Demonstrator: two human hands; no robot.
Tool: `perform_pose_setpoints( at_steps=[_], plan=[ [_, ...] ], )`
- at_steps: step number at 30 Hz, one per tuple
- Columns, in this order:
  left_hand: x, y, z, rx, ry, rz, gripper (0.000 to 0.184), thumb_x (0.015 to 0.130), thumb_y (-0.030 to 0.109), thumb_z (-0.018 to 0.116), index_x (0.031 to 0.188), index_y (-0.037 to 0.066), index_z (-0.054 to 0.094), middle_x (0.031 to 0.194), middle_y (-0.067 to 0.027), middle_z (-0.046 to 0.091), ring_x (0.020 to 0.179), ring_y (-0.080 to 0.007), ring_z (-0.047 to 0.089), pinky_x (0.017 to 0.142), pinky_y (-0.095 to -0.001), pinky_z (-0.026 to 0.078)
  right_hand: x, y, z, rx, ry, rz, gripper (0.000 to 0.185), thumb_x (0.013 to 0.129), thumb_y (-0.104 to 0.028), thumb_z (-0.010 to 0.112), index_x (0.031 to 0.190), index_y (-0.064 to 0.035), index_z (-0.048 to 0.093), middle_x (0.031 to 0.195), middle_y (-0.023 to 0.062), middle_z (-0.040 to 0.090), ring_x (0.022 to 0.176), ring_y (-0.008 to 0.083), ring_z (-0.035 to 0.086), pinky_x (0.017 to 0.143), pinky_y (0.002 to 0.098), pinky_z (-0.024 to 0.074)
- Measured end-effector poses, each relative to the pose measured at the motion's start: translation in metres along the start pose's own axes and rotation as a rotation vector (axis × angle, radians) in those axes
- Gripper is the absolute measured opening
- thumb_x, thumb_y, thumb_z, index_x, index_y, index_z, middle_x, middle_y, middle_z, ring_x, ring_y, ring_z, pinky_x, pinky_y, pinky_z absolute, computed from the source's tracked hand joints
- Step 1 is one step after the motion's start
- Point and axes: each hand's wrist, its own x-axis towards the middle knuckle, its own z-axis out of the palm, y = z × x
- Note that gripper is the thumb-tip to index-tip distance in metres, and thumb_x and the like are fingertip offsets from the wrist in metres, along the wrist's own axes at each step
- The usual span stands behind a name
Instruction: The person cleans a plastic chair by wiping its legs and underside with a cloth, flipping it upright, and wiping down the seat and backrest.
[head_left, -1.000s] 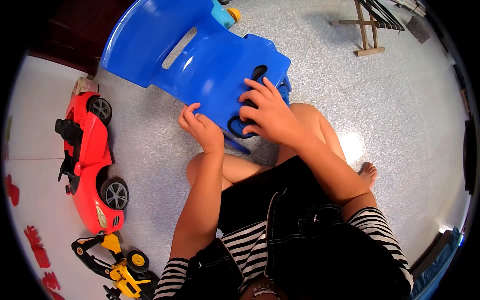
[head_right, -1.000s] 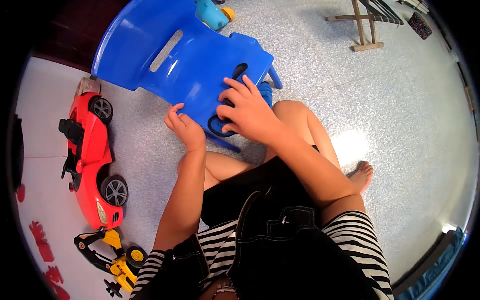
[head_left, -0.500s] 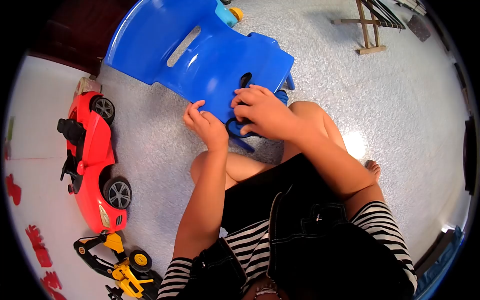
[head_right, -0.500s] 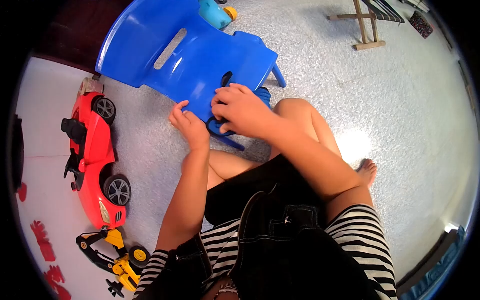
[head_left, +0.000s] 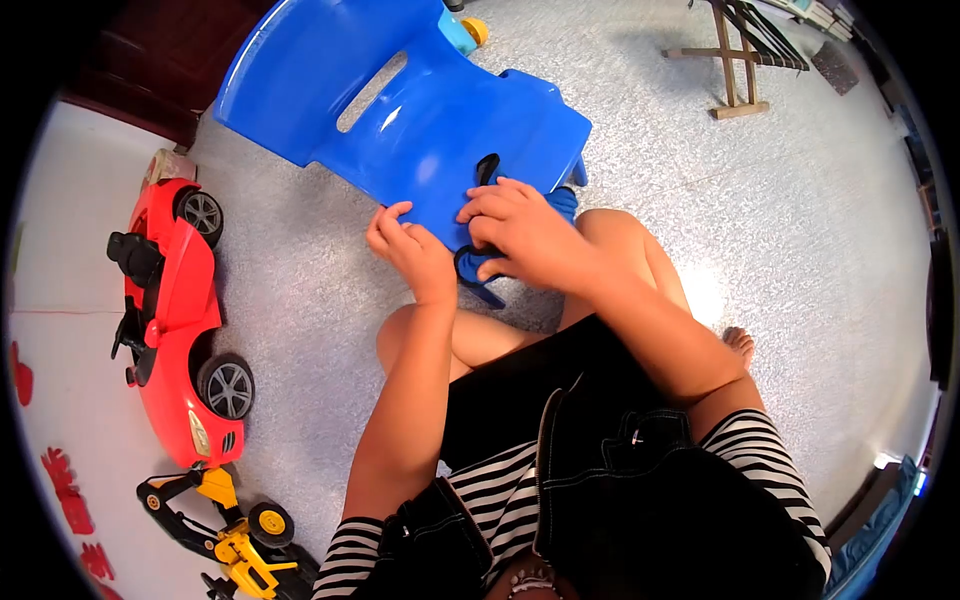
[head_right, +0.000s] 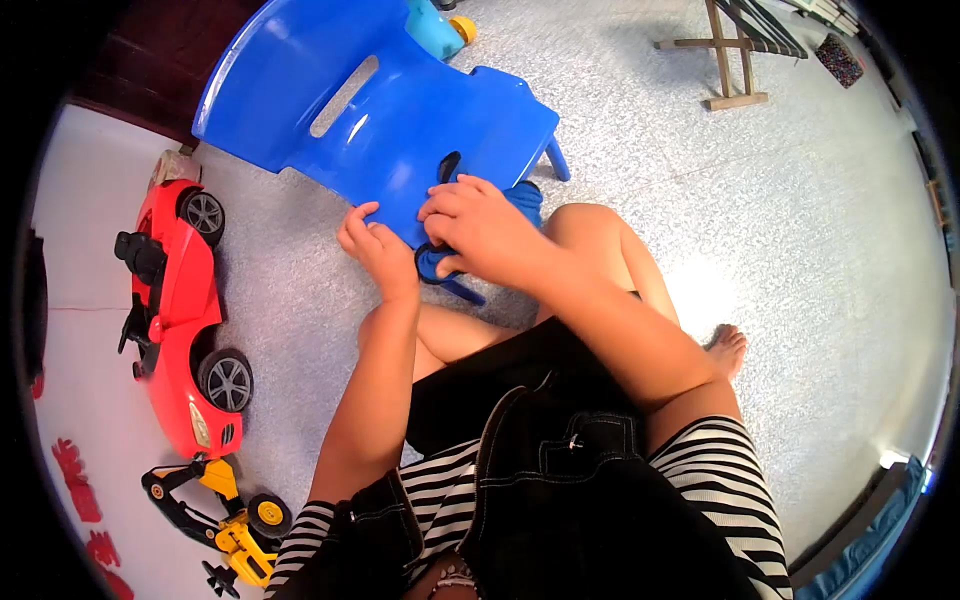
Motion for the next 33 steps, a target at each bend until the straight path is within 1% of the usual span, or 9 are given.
perform_pose_setpoints(
  at_steps=[4,6,10,12,17,20,27,30,33],
  plan=[
    [0.001,-0.001,-0.005,0.049,-0.016,0.037,0.03,0.095,0.007,0.041,0.119,0.0,0.058,0.131,-0.0246,0.047,0.126,-0.0396,0.042,0.111,-0.0497,0.034,-0.003,0.008,0.002,0.079,0.033,-0.055,0.034,0.073,-0.021,0.086,0.097,-0.0096,0.064,0.124,0.0035,0.066,0.136,0.0297,0.054,0.117,0.0513,0.035],
    [0.004,0.001,-0.008,0.063,-0.04,0.051,0.03,0.095,0.006,0.041,0.119,0.0,0.058,0.131,-0.0244,0.048,0.126,-0.0397,0.043,0.111,-0.0497,0.034,-0.001,0.028,-0.006,0.232,0.044,-0.05,0.034,0.074,-0.012,0.084,0.098,-0.0047,0.062,0.119,0.0097,0.069,0.129,0.0364,0.059,0.11,0.0489,0.0443],
    [0.003,0.002,-0.011,0.062,-0.072,0.037,0.03,0.095,0.006,0.041,0.119,0.001,0.059,0.138,-0.024,0.043,0.13,-0.0402,0.04,0.112,-0.0514,0.032,-0.002,0.082,-0.023,0.049,0.352,0.071,0.031,0.075,-0.003,0.082,0.099,-0.0023,0.061,0.12,0.0137,0.069,0.128,0.0394,0.059,0.106,0.0482,0.049],
    [0.002,0.004,-0.01,0.069,-0.063,0.037,0.03,0.095,0.006,0.041,0.119,0.001,0.059,0.138,-0.024,0.042,0.13,-0.0403,0.04,0.112,-0.0514,0.032,-0.001,0.098,-0.032,-0.009,0.449,0.202,0.032,0.077,0.0,0.08,0.103,-0.0024,0.061,0.123,0.0142,0.068,0.131,0.0395,0.057,0.109,0.0472,0.047],
    [0.002,0.0,-0.005,0.013,-0.029,0.029,0.03,0.096,0.007,0.04,0.119,0.0,0.059,0.138,-0.0248,0.042,0.129,-0.0408,0.04,0.111,-0.0514,0.033,-0.006,0.08,-0.012,-0.244,0.438,0.183,0.034,0.079,-0.004,0.079,0.105,-0.0064,0.059,0.129,0.0126,0.066,0.139,0.0393,0.051,0.118,0.061,0.0354],
    [0.002,0.001,-0.007,0.048,-0.044,0.026,0.031,0.096,0.007,0.039,0.119,0.0,0.059,0.138,-0.0256,0.043,0.128,-0.0406,0.04,0.111,-0.0508,0.033,-0.01,0.032,0.0,-0.178,0.335,0.07,0.034,0.079,-0.009,0.08,0.108,-0.006,0.061,0.126,0.011,0.067,0.135,0.0377,0.054,0.118,0.0582,0.0369],
    [0.002,0.002,-0.009,0.065,-0.052,0.062,0.03,0.098,0.007,0.039,0.12,0.0,0.057,0.132,-0.0232,0.046,0.126,-0.0386,0.042,0.11,-0.0482,0.034,0.008,0.067,-0.007,-0.112,0.323,0.106,0.033,0.083,-0.013,0.079,0.111,-0.0056,0.065,0.116,0.0123,0.069,0.127,0.0339,0.06,0.118,0.0518,0.0401],
    [0.003,0.006,-0.009,0.025,-0.035,0.036,0.03,0.098,0.008,0.038,0.12,-0.001,0.057,0.132,-0.0233,0.045,0.126,-0.0387,0.042,0.11,-0.0482,0.034,0.021,0.094,-0.023,-0.184,0.394,0.199,0.03,0.083,-0.012,0.078,0.108,-0.0061,0.063,0.111,0.0128,0.069,0.113,0.0363,0.063,0.111,0.05,0.0459],
    [0.002,0.006,-0.012,0.025,-0.06,0.034,0.03,0.098,0.008,0.038,0.12,-0.001,0.057,0.134,-0.0237,0.045,0.128,-0.0388,0.041,0.111,-0.0485,0.033,0.032,0.104,-0.037,-0.235,0.463,0.451,0.033,0.084,-0.014,0.078,0.111,-0.0021,0.063,0.128,0.0163,0.066,0.12,0.0375,0.061,0.102,0.0429,0.05]
  ],
)
